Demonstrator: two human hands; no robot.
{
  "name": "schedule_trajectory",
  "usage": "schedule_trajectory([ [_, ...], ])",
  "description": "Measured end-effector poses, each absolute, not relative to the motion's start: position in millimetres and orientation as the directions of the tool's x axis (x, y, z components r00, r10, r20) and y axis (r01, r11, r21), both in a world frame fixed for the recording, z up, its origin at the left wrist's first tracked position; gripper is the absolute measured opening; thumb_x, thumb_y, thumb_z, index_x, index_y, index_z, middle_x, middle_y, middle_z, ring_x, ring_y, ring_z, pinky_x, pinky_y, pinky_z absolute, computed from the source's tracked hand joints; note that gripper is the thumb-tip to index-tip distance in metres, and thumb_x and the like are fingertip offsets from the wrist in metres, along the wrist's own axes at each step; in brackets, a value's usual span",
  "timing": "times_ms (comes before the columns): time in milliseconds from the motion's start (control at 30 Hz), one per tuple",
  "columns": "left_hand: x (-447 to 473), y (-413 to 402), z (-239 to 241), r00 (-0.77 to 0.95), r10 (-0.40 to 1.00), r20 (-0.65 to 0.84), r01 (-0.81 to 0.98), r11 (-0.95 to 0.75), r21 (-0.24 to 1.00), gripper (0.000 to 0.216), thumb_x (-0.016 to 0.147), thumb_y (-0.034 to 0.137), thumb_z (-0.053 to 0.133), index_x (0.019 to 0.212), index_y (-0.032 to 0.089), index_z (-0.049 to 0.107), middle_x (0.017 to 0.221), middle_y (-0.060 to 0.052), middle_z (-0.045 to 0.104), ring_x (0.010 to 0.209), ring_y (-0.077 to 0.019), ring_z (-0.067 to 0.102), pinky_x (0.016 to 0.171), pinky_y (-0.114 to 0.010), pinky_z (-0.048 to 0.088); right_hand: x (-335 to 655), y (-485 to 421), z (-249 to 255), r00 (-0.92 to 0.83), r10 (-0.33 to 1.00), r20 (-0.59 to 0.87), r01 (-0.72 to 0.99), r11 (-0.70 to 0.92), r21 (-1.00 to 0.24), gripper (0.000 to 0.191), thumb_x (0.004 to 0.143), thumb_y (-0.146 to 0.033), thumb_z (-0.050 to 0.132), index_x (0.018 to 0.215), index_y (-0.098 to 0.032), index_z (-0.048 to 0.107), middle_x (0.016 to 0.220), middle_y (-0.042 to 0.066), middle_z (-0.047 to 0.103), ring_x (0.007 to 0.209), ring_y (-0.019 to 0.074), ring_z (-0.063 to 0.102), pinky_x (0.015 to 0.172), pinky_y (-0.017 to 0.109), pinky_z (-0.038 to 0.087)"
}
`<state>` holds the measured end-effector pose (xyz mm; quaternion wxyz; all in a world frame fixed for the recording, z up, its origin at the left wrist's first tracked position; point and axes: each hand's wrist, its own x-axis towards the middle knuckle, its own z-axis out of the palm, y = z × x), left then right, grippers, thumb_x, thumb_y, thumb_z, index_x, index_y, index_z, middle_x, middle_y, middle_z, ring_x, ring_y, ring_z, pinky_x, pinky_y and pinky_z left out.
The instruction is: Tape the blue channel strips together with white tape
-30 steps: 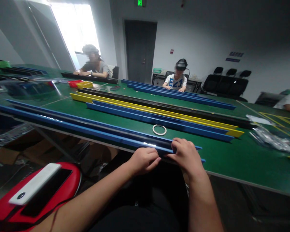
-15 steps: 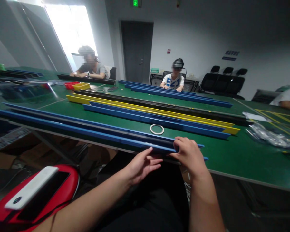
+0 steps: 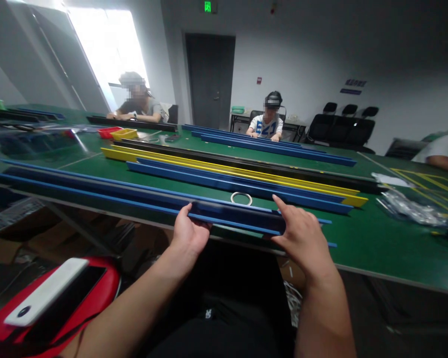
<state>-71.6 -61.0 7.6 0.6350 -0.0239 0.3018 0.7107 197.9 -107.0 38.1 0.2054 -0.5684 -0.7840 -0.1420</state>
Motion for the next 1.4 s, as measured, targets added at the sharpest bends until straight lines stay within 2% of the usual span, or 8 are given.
schedule_trajectory([
  [100, -76, -69, 17, -0.228, 0.885, -0.405, -0.905, -0.039, 0.423, 0.012, 0.087, 0.020, 0.052, 0.090, 0.017, 0.063, 0.083, -0.001, 0.071, 0.072, -0.0176, 0.068, 0.064, -0.031, 0.056, 187, -117, 47, -0.258, 0.820, 0.510, 0.957, 0.288, 0.021, 0.083, 0.073, -0.036, 0.077, 0.147, -0.029, 0.039, 0.118, 0.009, 0.063, 0.108, 0.0304, 0.054, 0.092, 0.045, 0.036],
  [267, -87, -77, 34, -0.292, 0.907, -0.304, -0.877, -0.127, 0.464, 0.016, 0.088, 0.025, 0.050, 0.093, 0.019, 0.064, 0.083, 0.000, 0.071, 0.075, -0.0172, 0.069, 0.067, -0.032, 0.057, 171, -130, 52, -0.218, 0.840, 0.497, 0.968, 0.251, 0.002, 0.064, 0.075, -0.037, 0.075, 0.133, -0.028, 0.052, 0.110, 0.010, 0.063, 0.104, 0.0314, 0.053, 0.091, 0.046, 0.034],
  [500, -82, -79, 56, -0.415, 0.899, -0.138, -0.806, -0.293, 0.514, 0.020, 0.092, 0.028, 0.048, 0.096, 0.022, 0.066, 0.086, -0.001, 0.072, 0.089, -0.0163, 0.069, 0.083, -0.032, 0.058, 166, -121, 30, -0.169, 0.849, 0.500, 0.973, 0.224, -0.050, 0.062, 0.074, -0.030, 0.073, 0.131, -0.027, 0.049, 0.110, 0.010, 0.057, 0.102, 0.0299, 0.049, 0.087, 0.043, 0.033],
  [800, -73, -96, 81, -0.519, 0.854, -0.022, -0.732, -0.431, 0.527, 0.023, 0.092, 0.030, 0.049, 0.101, 0.023, 0.069, 0.100, -0.002, 0.072, 0.100, -0.0187, 0.068, 0.093, -0.037, 0.057, 140, -137, 26, -0.182, 0.857, 0.482, 0.980, 0.196, 0.022, 0.062, 0.072, -0.023, 0.070, 0.128, -0.020, 0.046, 0.108, 0.013, 0.054, 0.098, 0.0311, 0.045, 0.083, 0.043, 0.036],
  [967, -84, -98, 89, -0.532, 0.846, -0.043, -0.685, -0.399, 0.610, 0.030, 0.090, 0.042, 0.052, 0.102, 0.019, 0.068, 0.092, -0.006, 0.072, 0.089, -0.0214, 0.070, 0.085, -0.040, 0.060, 117, -155, 15, -0.175, 0.876, 0.450, 0.980, 0.198, -0.006, 0.060, 0.074, -0.030, 0.071, 0.126, -0.015, 0.045, 0.108, 0.016, 0.055, 0.097, 0.0325, 0.047, 0.081, 0.046, 0.039],
  [1100, -92, -92, 86, -0.526, 0.850, -0.026, -0.648, -0.381, 0.659, 0.026, 0.092, 0.041, 0.052, 0.100, 0.020, 0.066, 0.086, -0.005, 0.072, 0.081, -0.0205, 0.071, 0.075, -0.037, 0.061, 93, -166, -13, -0.132, 0.892, 0.433, 0.974, 0.198, -0.111, 0.063, 0.074, -0.032, 0.073, 0.128, -0.016, 0.044, 0.111, 0.019, 0.057, 0.101, 0.0349, 0.049, 0.085, 0.049, 0.042],
  [1200, -96, -83, 85, -0.513, 0.858, -0.033, -0.624, -0.347, 0.700, 0.029, 0.093, 0.041, 0.050, 0.096, 0.016, 0.065, 0.077, -0.005, 0.071, 0.069, -0.0190, 0.069, 0.064, -0.033, 0.059, 74, -171, -39, -0.099, 0.892, 0.441, 0.960, 0.202, -0.192, 0.072, 0.075, -0.032, 0.072, 0.136, -0.014, 0.037, 0.124, 0.024, 0.054, 0.113, 0.0389, 0.049, 0.091, 0.053, 0.043],
  [1400, -89, -63, 84, -0.478, 0.874, 0.088, -0.530, -0.367, 0.765, 0.036, 0.085, 0.052, 0.061, 0.094, 0.017, 0.066, 0.068, -0.002, 0.069, 0.057, -0.0153, 0.066, 0.056, -0.026, 0.055, 48, -165, -73, -0.083, 0.926, 0.368, 0.936, 0.199, -0.290, 0.078, 0.080, -0.040, 0.069, 0.142, -0.008, 0.033, 0.135, 0.029, 0.050, 0.124, 0.0416, 0.048, 0.096, 0.054, 0.046],
])
